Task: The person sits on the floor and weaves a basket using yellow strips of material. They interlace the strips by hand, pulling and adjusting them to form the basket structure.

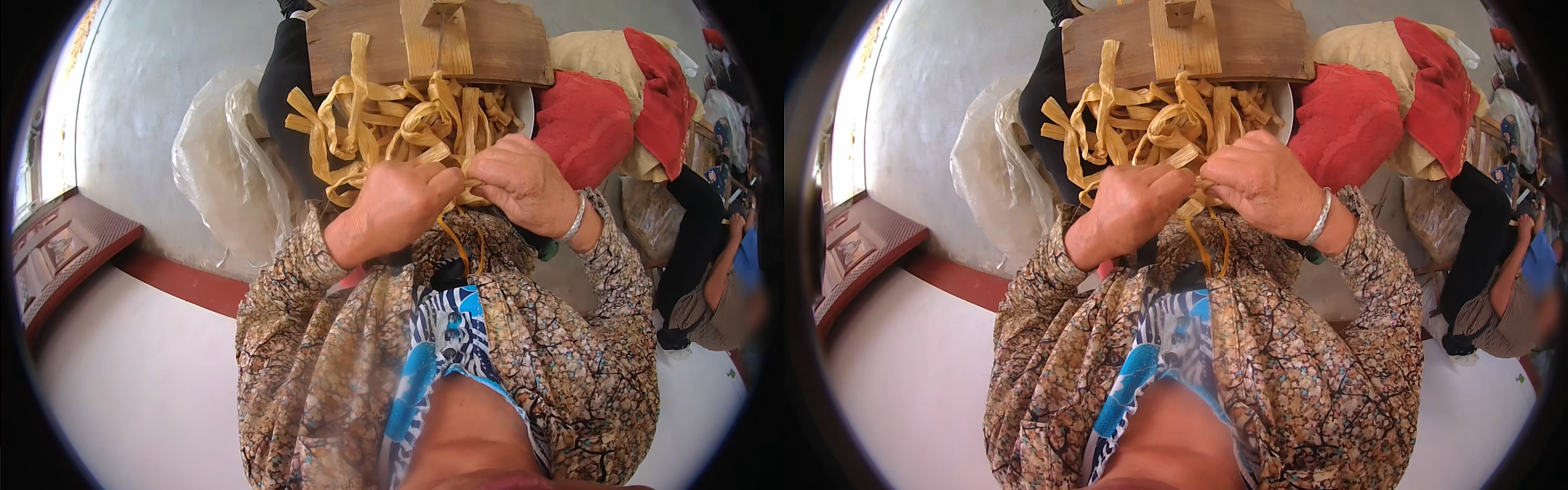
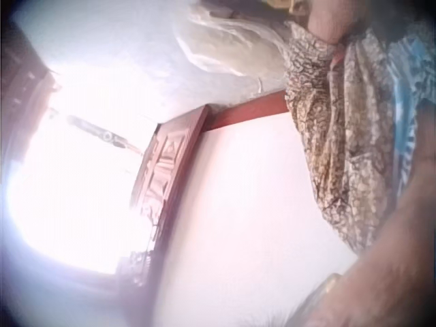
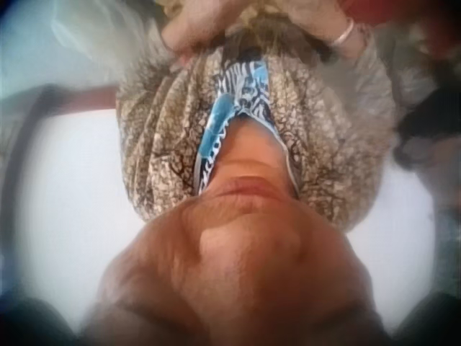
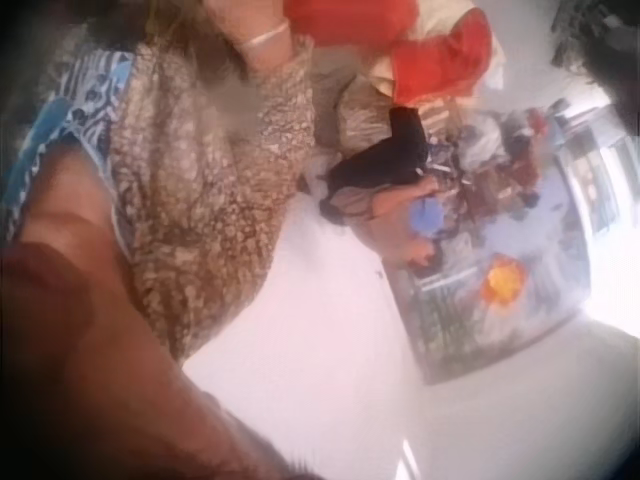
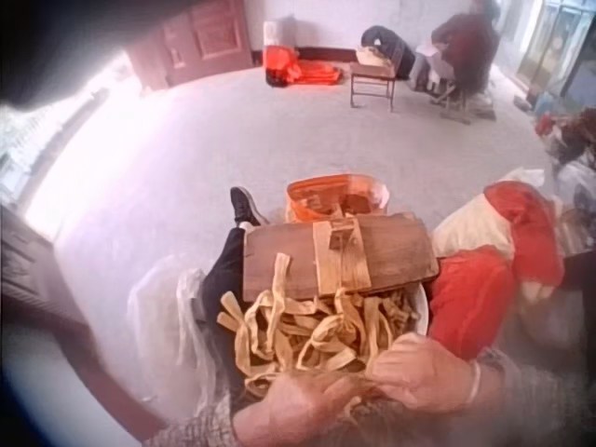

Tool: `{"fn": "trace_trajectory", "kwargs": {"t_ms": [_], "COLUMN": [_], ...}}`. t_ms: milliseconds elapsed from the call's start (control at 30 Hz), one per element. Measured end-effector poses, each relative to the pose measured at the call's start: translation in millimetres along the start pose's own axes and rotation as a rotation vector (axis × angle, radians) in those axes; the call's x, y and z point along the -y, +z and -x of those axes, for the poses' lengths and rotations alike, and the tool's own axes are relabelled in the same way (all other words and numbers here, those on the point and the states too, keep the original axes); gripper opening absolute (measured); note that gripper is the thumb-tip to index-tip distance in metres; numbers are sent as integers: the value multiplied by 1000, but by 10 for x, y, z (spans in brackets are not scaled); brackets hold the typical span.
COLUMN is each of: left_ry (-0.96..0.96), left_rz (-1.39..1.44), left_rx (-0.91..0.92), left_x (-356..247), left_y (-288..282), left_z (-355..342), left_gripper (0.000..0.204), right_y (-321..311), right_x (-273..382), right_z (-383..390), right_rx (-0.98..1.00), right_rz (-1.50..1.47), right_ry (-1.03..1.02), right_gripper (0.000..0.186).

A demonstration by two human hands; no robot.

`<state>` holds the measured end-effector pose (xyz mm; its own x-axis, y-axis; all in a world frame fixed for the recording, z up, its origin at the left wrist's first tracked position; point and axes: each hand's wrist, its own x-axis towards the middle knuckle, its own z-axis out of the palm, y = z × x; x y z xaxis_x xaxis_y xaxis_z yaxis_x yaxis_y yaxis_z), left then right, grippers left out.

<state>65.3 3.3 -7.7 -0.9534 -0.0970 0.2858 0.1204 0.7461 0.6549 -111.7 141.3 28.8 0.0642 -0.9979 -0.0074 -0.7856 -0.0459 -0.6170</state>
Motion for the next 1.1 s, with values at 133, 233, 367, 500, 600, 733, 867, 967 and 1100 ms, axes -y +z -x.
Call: {"fn": "trace_trajectory", "kwargs": {"t_ms": [133,233,367,500,600,733,867,967,1100], "left_ry": [3,-25,-110,-241,-246,-141,-177,-347,-769], "left_rz": [-5,9,188,205,175,156,151,299,1498], "left_rx": [-73,-62,37,32,-5,20,58,49,-227], "left_x": [-3,12,23,18,60,174,9,25,195], "left_y": [9,-2,-21,26,96,142,221,199,167], "left_z": [-65,-142,-10,-80,-118,-63,23,39,48], "left_gripper": [14,13,9,14,14,8,10,15,26], "right_y": [97,122,62,51,90,-52,31,134,252], "right_x": [92,-11,-55,-89,-167,-176,-170,-140,-226], "right_z": [17,21,109,43,-19,-10,93,-74,-183], "right_rx": [-70,-166,-126,-154,-174,55,-20,-216,-637], "right_rz": [-1032,-1301,-1243,-1205,-704,-402,-498,-586,-570], "right_ry": [544,609,564,598,362,288,303,274,279], "right_gripper": [14,12,11,11,10,11,12,15,30]}}
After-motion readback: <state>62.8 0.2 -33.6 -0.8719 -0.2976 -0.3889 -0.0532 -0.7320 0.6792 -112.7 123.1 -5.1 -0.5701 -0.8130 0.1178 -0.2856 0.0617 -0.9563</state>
